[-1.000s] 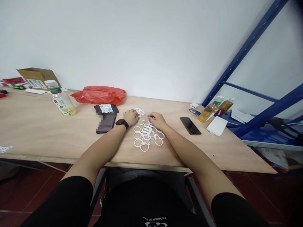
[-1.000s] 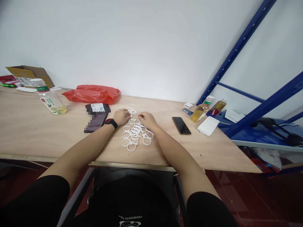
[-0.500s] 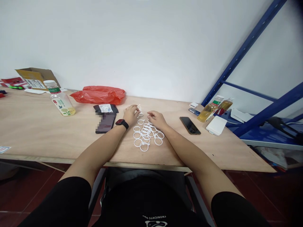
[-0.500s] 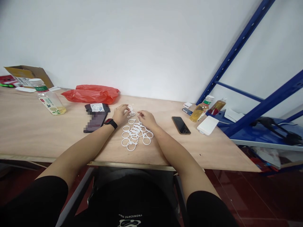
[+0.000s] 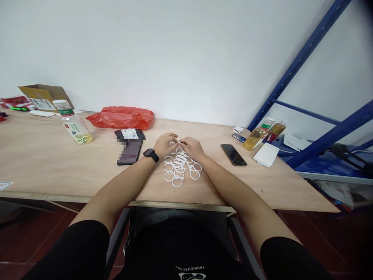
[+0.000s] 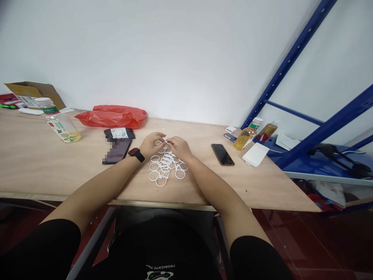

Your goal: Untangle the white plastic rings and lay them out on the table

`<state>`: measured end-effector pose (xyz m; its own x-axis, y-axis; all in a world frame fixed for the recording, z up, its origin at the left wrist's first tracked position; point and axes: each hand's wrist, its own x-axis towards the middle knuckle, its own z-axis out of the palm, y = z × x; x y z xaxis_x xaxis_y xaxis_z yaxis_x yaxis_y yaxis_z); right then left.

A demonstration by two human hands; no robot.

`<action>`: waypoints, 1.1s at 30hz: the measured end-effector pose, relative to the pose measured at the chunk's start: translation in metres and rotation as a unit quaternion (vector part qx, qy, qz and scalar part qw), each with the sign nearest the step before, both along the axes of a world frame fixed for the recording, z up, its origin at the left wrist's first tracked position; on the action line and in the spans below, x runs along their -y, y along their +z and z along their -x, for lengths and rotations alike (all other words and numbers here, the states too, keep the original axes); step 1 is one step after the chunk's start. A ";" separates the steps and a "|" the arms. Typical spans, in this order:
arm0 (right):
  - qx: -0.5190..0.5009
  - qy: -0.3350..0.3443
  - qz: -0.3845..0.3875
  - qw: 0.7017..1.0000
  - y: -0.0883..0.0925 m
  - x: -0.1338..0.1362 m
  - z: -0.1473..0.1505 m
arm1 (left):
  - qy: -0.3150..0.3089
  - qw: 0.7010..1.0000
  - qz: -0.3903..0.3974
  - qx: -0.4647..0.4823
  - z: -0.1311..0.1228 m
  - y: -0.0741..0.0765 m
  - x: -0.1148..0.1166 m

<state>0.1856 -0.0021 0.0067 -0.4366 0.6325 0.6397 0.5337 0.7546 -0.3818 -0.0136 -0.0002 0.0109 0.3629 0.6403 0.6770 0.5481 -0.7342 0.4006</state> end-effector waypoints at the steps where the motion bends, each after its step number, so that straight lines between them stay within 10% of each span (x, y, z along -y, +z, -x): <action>1: 0.000 0.003 -0.001 1.000 0.000 0.001 0.000 | -0.011 1.000 0.005 0.007 0.000 0.000 0.000; 24: -0.057 -0.015 0.063 0.996 0.002 -0.001 0.004 | -0.048 0.981 0.127 0.138 -0.005 -0.003 -0.008; 33: 0.256 -0.052 -0.076 0.962 0.014 -0.006 -0.011 | 0.122 0.987 0.090 -0.049 0.020 -0.017 -0.027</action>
<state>0.1971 0.0035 0.0203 -0.6584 0.6062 0.4461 0.6980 0.7136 0.0606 -0.0336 0.0264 -0.0064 0.2410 0.8239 0.5129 0.7430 -0.4966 0.4487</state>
